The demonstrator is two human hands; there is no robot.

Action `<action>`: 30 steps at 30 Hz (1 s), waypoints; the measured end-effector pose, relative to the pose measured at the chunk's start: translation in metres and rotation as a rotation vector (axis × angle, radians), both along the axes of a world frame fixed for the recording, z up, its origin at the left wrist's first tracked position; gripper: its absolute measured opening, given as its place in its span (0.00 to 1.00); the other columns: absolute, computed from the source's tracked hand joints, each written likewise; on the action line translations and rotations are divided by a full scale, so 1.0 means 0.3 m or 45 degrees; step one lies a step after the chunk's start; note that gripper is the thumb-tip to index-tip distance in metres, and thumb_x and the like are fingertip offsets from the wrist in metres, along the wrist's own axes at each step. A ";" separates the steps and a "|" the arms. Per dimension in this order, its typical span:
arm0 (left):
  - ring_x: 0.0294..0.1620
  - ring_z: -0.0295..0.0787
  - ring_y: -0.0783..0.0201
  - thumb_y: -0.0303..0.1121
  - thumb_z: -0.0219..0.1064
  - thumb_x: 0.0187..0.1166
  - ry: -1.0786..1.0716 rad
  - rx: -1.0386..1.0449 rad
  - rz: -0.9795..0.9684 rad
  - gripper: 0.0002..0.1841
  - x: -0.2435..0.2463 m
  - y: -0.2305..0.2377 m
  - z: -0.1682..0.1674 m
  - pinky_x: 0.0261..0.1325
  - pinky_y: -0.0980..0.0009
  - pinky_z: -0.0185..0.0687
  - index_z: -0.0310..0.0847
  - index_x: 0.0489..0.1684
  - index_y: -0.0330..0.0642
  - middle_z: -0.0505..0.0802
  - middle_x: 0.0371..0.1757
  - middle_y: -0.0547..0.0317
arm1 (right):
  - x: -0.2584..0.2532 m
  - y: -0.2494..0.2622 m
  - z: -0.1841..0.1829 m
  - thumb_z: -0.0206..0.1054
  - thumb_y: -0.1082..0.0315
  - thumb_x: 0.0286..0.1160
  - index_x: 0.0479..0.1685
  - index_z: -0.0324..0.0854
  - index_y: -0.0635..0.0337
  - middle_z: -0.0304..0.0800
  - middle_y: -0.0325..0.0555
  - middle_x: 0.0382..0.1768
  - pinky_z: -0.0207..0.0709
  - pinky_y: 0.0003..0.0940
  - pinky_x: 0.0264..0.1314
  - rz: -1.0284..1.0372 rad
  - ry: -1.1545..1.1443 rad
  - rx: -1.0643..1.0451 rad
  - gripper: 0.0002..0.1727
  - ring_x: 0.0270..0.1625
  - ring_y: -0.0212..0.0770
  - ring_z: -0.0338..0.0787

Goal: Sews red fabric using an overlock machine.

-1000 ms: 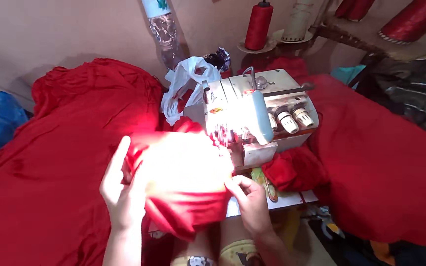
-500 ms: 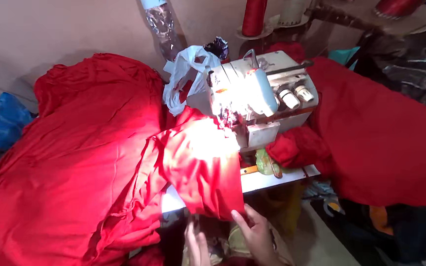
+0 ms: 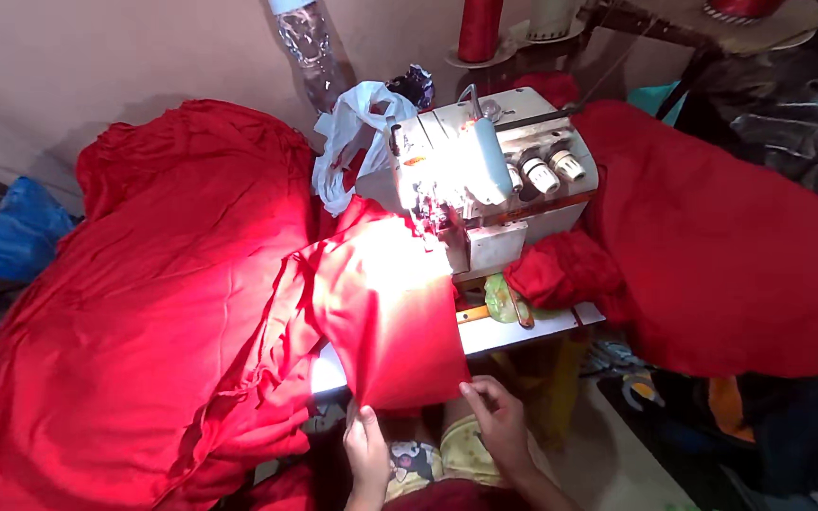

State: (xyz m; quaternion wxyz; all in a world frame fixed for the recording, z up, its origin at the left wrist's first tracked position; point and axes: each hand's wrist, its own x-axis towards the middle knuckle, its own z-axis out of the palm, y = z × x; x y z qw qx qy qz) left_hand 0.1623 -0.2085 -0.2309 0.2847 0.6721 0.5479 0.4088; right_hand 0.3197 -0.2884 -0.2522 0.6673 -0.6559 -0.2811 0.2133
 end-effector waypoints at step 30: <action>0.46 0.86 0.94 0.23 0.72 0.64 -0.420 0.329 -0.270 0.10 0.181 0.203 0.299 0.56 0.90 0.82 0.83 0.39 0.25 0.94 0.38 0.73 | 0.163 0.227 0.336 0.69 0.79 0.67 0.45 0.79 0.53 0.93 0.25 0.33 0.84 0.14 0.35 0.157 0.165 0.421 0.13 0.31 0.18 0.89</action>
